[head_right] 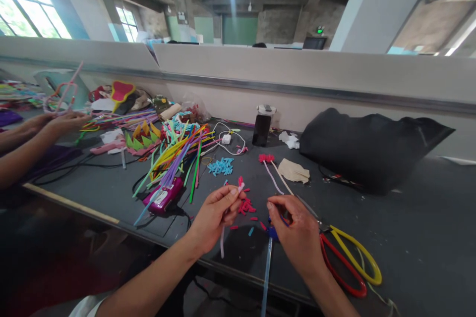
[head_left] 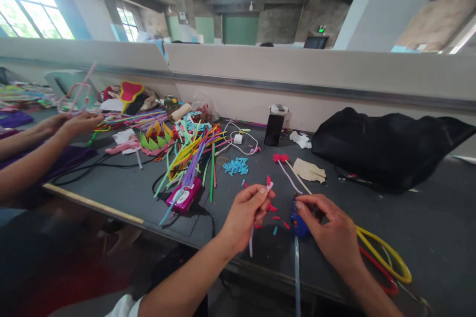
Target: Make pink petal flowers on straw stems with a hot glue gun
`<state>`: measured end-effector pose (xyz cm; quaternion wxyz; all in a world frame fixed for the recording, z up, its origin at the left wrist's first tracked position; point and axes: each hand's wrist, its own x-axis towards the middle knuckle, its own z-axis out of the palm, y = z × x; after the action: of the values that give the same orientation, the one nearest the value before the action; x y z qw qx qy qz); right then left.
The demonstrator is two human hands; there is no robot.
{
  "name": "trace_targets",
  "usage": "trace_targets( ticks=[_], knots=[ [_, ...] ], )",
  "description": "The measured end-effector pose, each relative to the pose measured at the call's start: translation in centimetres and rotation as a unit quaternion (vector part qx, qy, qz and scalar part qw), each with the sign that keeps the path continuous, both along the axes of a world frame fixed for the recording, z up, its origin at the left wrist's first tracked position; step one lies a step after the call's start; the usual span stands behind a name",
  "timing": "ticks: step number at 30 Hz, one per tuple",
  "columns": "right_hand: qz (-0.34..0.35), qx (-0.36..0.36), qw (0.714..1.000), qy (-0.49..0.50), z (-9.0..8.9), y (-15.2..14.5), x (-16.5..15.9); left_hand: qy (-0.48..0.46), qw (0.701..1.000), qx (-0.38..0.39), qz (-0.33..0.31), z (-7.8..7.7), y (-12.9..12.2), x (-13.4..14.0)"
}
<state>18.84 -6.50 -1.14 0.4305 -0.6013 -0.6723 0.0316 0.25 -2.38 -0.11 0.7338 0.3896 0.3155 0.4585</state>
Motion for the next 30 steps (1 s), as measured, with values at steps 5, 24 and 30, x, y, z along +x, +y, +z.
trace_targets(
  ticks=[5,24,30],
  knots=[
    [0.010,-0.028,0.999,-0.035,-1.0,0.5,0.7,0.009,0.999,0.012,0.035,0.3,0.1,0.0],
    [0.020,-0.084,0.992,-0.089,-1.6,0.2,2.3,0.006,0.996,0.027,0.085,0.4,0.7,-0.4],
    [0.051,-0.090,0.987,-0.123,-2.9,0.0,1.6,-0.001,0.995,0.026,0.096,0.5,0.7,0.0]
  ],
)
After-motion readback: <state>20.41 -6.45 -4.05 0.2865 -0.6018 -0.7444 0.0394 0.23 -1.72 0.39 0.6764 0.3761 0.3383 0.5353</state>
